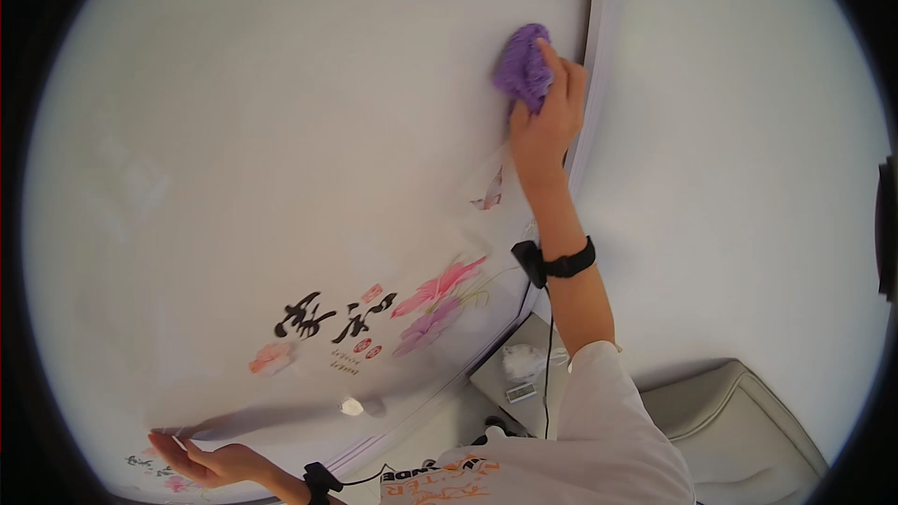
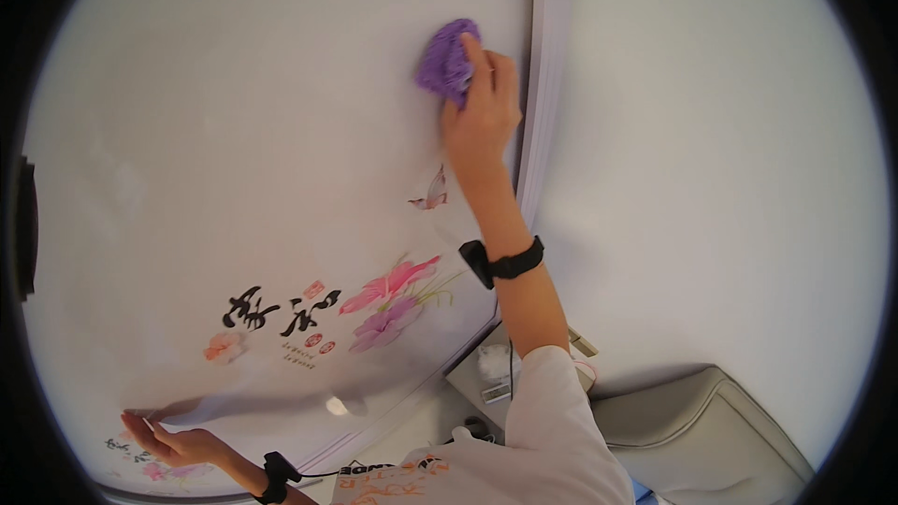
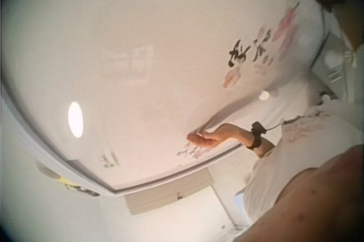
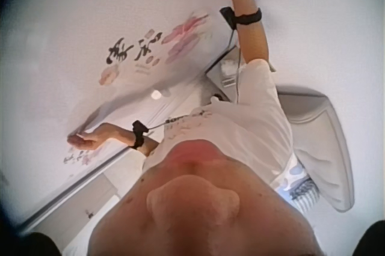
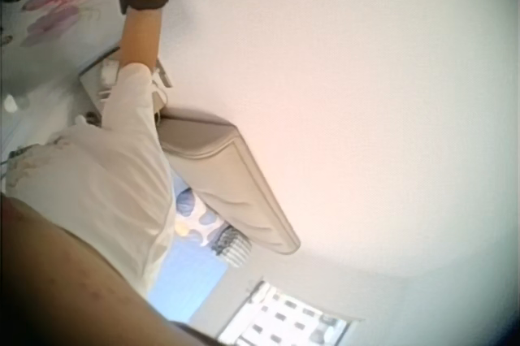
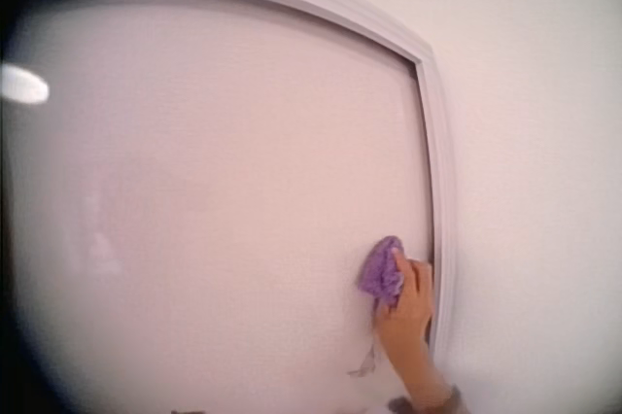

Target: Wiping down the surfaces and sliding tracks of a wardrobe with a purple cleaning cloth.

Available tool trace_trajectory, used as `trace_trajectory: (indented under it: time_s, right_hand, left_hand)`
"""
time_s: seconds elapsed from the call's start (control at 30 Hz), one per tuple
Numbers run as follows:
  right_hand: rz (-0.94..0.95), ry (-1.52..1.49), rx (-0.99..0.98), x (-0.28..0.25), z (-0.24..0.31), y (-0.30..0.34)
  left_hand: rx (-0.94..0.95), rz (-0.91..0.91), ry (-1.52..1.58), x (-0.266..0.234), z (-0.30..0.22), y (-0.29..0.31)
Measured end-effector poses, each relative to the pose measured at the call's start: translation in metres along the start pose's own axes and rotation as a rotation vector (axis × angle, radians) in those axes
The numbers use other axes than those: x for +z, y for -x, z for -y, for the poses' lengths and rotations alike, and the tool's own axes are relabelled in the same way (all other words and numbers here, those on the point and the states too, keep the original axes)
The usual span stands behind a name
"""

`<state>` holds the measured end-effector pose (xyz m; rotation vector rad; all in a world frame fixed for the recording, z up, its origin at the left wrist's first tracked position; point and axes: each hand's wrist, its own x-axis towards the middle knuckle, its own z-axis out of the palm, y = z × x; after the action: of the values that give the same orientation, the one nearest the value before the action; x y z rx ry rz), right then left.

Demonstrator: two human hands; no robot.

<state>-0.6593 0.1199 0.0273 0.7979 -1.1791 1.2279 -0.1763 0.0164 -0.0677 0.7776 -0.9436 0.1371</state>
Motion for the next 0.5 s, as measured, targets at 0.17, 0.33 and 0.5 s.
trace_trajectory:
  time_s: [0.17, 0.33, 0.5]
  right_hand:
    - [0.023, 0.211, -0.082, -0.002, -0.081, 0.003]
    - [0.096, 0.287, -0.021, -0.007, -0.076, 0.016]
    - [0.113, 0.395, 0.098, -0.011, -0.063, 0.038]
  left_hand:
    - [0.089, -0.035, -0.079, 0.006, 0.006, -0.001]
    - [0.052, -0.07, -0.023, 0.008, 0.004, -0.002]
    - [0.0, -0.039, 0.032, 0.001, 0.0, -0.005]
